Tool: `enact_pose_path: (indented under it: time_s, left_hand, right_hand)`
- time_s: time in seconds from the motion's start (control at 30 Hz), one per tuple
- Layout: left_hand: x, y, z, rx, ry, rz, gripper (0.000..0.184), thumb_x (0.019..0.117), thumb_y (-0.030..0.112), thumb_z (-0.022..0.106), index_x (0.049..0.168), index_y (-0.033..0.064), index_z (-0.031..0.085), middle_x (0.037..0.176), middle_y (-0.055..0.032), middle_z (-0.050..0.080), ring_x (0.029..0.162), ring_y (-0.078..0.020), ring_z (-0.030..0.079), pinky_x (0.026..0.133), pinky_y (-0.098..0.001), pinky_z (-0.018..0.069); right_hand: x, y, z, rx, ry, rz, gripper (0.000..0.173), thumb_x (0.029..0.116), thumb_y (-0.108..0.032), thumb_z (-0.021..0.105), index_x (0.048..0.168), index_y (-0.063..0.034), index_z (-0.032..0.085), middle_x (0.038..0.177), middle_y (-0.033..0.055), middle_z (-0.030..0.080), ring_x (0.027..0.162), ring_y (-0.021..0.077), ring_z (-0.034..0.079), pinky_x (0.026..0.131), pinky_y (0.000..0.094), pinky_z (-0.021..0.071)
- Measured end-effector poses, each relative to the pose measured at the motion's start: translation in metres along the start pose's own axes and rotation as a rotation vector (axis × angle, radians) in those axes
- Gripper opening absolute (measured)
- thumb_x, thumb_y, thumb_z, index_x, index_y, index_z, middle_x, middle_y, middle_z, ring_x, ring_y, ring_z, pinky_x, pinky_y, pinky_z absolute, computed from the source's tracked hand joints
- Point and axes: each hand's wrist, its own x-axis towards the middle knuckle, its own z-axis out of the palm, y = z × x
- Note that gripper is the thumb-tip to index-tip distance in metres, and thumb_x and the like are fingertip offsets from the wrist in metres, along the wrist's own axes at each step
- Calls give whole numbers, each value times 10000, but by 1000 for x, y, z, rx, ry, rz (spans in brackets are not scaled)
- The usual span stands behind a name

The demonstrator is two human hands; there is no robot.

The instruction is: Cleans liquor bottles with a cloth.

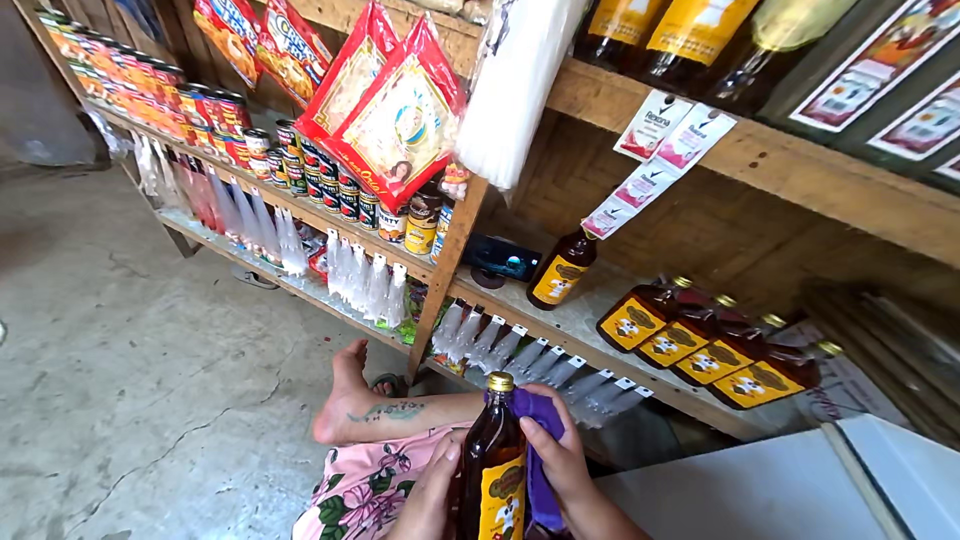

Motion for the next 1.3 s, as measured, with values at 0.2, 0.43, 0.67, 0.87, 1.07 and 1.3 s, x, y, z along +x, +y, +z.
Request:
enact_pose_path:
  time_s: [0.2, 0.43, 0.67, 0.87, 1.07, 1.3]
  left_hand:
    - [-4, 1, 2, 109, -131, 112, 690, 1004, 530, 553, 1445, 32, 372, 1285, -26, 645, 1161, -117, 648, 1019, -359, 545]
    - [-5, 8, 10, 83, -41, -13, 533, 1010, 162, 601, 1441, 10, 328, 1205, -67, 690, 1066, -157, 708, 965, -375, 589]
    - [-3, 6, 7, 9, -4, -72, 551, 991, 231, 631, 1408, 40, 326, 1174, -104, 694, 1037, -208, 722, 934, -406, 604]
    - [-1, 9, 7, -54, 76, -114, 435, 1022, 229, 570, 1385, 51, 409, 1122, -130, 720, 994, -233, 736, 905, -412, 612]
    - [1, 8, 6, -53, 102, -115, 434, 1048, 297, 506, 1386, 35, 432, 1086, -142, 736, 975, -239, 744, 888, -413, 621]
    - [1, 11, 8, -37, 144, -103, 384, 1066, 264, 467, 1381, 51, 421, 1085, -129, 731, 965, -222, 743, 880, -400, 620]
  right_hand:
    - [0, 0, 0, -3, 19, 14, 402, 916, -252, 721, 1264, -85, 609, 1138, -27, 708, 1041, 45, 670, 932, 236, 561]
    - [1, 0, 2, -17, 34, 37, 417, 920, -224, 707, 1274, -41, 587, 1134, 6, 703, 1040, 61, 673, 927, 239, 566]
    - [0, -1, 3, -15, 37, 48, 423, 909, -224, 716, 1278, -58, 595, 1154, 2, 699, 1057, 58, 666, 936, 237, 560]
    - [-1, 2, 3, -34, 36, 29, 436, 903, -210, 730, 1290, -67, 591, 1179, 11, 690, 1078, 74, 664, 944, 254, 565]
    - [-2, 3, 3, -41, 16, -9, 425, 900, -205, 740, 1284, -89, 601, 1190, -3, 688, 1083, 64, 660, 950, 251, 563]
    - [-3, 3, 3, -56, 4, -16, 413, 899, -196, 737, 1279, -97, 609, 1202, -4, 685, 1096, 62, 656, 958, 251, 558]
